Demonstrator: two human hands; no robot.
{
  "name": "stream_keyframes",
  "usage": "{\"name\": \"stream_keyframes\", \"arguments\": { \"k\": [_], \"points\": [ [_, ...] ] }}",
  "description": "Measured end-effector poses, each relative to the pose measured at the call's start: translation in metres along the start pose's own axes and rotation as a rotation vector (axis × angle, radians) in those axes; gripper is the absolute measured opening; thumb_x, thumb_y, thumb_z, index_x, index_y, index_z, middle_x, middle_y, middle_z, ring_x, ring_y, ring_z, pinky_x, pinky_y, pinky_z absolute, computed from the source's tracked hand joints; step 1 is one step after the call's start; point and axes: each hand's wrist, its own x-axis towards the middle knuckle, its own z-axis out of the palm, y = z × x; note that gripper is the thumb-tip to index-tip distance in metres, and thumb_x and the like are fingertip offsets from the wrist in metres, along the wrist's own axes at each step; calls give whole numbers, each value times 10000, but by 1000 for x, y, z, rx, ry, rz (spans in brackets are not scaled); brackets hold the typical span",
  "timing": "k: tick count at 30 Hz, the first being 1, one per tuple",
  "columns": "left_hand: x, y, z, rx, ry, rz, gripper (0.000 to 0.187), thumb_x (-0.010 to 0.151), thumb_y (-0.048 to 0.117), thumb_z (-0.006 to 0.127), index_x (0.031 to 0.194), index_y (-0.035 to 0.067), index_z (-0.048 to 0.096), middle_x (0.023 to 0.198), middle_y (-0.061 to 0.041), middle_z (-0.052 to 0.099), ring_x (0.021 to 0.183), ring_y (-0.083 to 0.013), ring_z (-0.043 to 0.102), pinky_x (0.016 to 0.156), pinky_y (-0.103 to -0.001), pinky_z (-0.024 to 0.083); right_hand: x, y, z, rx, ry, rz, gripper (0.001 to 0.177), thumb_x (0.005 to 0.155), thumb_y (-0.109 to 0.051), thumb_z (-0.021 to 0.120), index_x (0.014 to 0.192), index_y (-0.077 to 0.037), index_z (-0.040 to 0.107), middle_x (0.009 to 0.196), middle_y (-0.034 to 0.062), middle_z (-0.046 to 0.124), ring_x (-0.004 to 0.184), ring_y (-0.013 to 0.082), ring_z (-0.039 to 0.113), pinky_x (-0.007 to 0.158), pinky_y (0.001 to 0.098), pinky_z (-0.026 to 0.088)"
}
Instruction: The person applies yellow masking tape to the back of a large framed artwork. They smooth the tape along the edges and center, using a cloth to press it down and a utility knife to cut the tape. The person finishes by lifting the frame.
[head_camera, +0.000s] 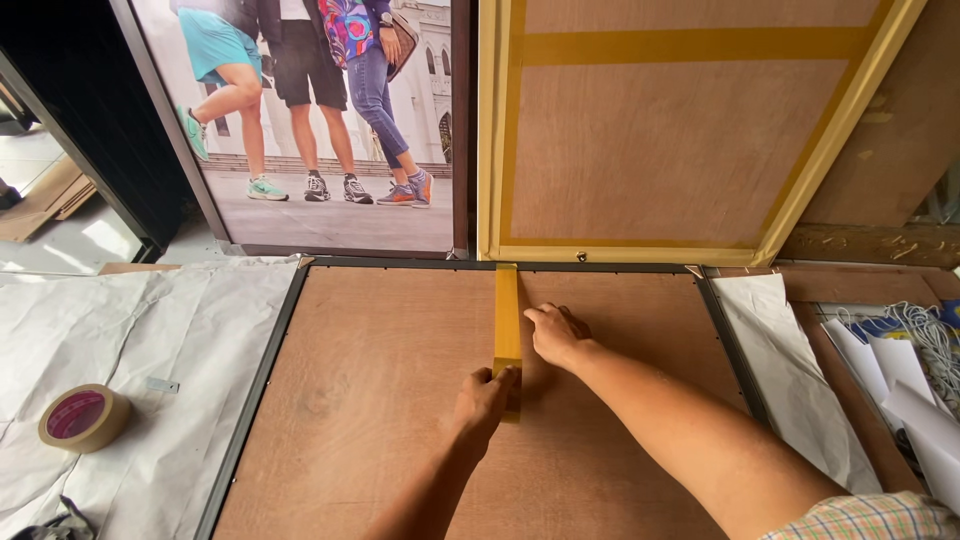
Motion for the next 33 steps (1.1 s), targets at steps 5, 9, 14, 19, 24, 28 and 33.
{"name": "stream_keyframes", "arguments": {
  "k": [5,9,14,19,24,28,33],
  "points": [
    [-11,8,0,-68,38,15,574,912,595,740,1230,135,863,1138,-188,842,1250,-375,771,1041,-502,584,1,5,26,220,26,103,435,1008,-229,569,1366,-317,800,1305,85,807,1244,373,778,994,531,655],
    [-28,25,-8,-5,66,28,590,913,622,723,1225,142,864,1156,-188,854,1262,-386,771,1053,-501,589,-6,6,29,397,-8,184,422,988,-268,617,1348,-289,835,1333,69,840,1304,347,763,1092,495,633],
    [-17,3,-3,141,37,-4,640,879,666,711,1261,171,850,1196,-173,844,1278,-357,768,1087,-510,586,-86,-45,-29,1029,-267,509,576,969,-160,596,1540,-188,667,1168,65,820,923,196,823,694,389,730],
    [-51,-21,-5,152,-31,-19,608,789,583,733,1212,169,872,1107,-147,845,1179,-334,804,1033,-488,607,-152,-68,-16,1355,-421,670,493,1009,-310,642,1485,-189,674,1498,181,617,1272,398,707,952,635,683],
    [-73,-68,-6,72,-145,-3,487,762,474,783,1126,168,887,985,-107,819,1096,-297,802,996,-463,598,-246,-103,-43,1297,-637,731,494,1068,-356,504,1477,-81,537,1474,144,597,1079,305,753,821,526,716],
    [-127,-71,-66,28,-317,53,566,869,423,727,1286,63,857,1203,-206,833,1268,-399,751,1121,-564,559,-308,-157,-63,1353,-708,715,177,1030,-284,572,1155,-168,622,1213,94,769,948,263,775,698,411,679],
    [-138,-74,-77,5,-401,59,397,800,284,806,1140,90,875,1069,-156,803,1197,-350,756,1163,-535,520,-339,-153,-3,1082,-548,474,288,1065,-350,534,1036,-173,760,1063,59,843,892,184,791,533,322,622]
  ]
}}
